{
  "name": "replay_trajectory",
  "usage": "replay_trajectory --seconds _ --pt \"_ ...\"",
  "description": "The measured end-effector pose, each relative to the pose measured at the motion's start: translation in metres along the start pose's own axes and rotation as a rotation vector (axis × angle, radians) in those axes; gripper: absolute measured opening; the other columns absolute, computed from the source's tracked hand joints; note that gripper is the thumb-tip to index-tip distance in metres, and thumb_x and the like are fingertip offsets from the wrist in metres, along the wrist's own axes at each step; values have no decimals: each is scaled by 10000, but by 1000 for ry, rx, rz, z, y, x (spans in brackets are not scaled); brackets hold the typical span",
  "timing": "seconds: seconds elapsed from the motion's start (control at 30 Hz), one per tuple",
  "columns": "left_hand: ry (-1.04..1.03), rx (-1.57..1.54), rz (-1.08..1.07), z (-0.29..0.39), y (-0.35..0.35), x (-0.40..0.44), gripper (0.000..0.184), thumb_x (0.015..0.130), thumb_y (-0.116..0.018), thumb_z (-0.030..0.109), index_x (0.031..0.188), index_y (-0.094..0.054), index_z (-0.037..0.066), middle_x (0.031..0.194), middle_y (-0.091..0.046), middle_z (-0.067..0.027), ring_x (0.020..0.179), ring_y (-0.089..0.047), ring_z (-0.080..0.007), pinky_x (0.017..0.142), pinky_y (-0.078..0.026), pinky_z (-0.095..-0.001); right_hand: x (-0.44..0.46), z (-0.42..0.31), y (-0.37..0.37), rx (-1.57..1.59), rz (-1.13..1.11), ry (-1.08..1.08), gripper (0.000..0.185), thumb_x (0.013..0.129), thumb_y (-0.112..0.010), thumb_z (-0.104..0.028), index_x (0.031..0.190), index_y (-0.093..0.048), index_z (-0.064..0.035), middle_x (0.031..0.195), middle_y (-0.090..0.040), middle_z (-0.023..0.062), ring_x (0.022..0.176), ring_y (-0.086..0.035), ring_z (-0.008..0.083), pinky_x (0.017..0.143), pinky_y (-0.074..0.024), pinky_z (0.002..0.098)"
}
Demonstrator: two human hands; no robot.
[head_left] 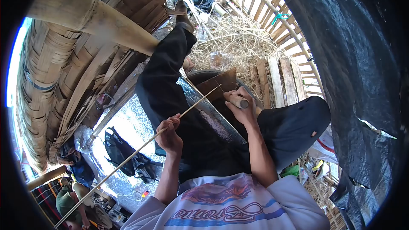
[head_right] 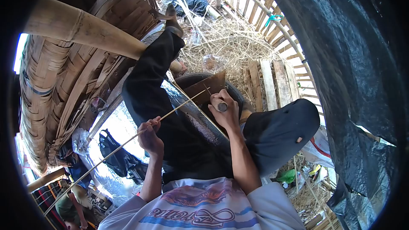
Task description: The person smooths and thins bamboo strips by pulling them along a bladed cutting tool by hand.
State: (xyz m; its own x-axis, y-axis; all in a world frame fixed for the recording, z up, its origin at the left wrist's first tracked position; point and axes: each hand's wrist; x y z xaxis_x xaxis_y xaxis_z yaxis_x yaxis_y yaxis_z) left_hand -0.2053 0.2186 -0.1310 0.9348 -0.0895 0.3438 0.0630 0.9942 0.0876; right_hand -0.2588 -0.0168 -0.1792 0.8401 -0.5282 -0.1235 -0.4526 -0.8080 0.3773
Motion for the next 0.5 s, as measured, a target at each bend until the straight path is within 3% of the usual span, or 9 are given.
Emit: replay_trajectory --seconds 0.1,0.17,0.23,0.3,0.37,0.5 --pt "27 -23 32 5 0 -6 157 968 -526 107 941 -529 -47 826 -615 -160 813 -661 -280 782 -577 -425 -7 0 -1 56 -19 42 346 670 -772 -44 899 -513 -54 933 -694 133 934 -665 335 756 -527 387" --pt "29 -44 42 7 -6 -8 160 965 -534 109 927 -534 -46 824 -611 -153 817 -656 -274 799 -571 -440 -6 9 -6 -85 38 27 339 674 -763 -18 902 -515 -57 919 -690 130 928 -673 318 753 -524 365" --pt "43 -152 95 8 -9 -14 160 962 -542 115 926 -536 -41 807 -601 -138 829 -645 -258 845 -549 -473 0 11 -4 -60 42 52 330 675 -756 7 894 -515 -50 916 -691 118 899 -687 271 752 -523 348" --pt "95 -144 104 4 -5 -20 163 961 -548 122 924 -537 -36 797 -596 -129 838 -640 -250 871 -533 -490 -3 12 -2 223 36 62 320 672 -759 14 878 -521 -44 916 -691 110 872 -681 228 765 -521 332" --pt "102 90 89 7 0 -24 289 999 -480 225 964 -498 -62 876 -616 -181 883 -662 -306 775 -571 -359 -5 15 -7 178 105 8 303 670 -756 39 853 -528 -40 900 -687 106 865 -667 185 784 -519 312" --pt "51 10 70 4 1 -24 281 1006 -463 215 974 -493 -63 869 -614 -175 882 -664 -301 767 -569 -344 -8 4 1 187 45 44 293 683 -742 38 842 -508 -37 913 -691 114 858 -671 197 773 -522 314"
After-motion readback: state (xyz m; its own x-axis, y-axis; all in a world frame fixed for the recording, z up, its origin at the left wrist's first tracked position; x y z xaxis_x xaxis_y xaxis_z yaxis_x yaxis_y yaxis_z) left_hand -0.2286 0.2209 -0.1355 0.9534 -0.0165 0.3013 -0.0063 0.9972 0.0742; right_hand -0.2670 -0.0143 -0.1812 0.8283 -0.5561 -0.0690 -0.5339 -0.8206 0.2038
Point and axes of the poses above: each hand's wrist, its own x-axis towards the middle knuckle, its own y-axis out of the back of the hand, z = x × y
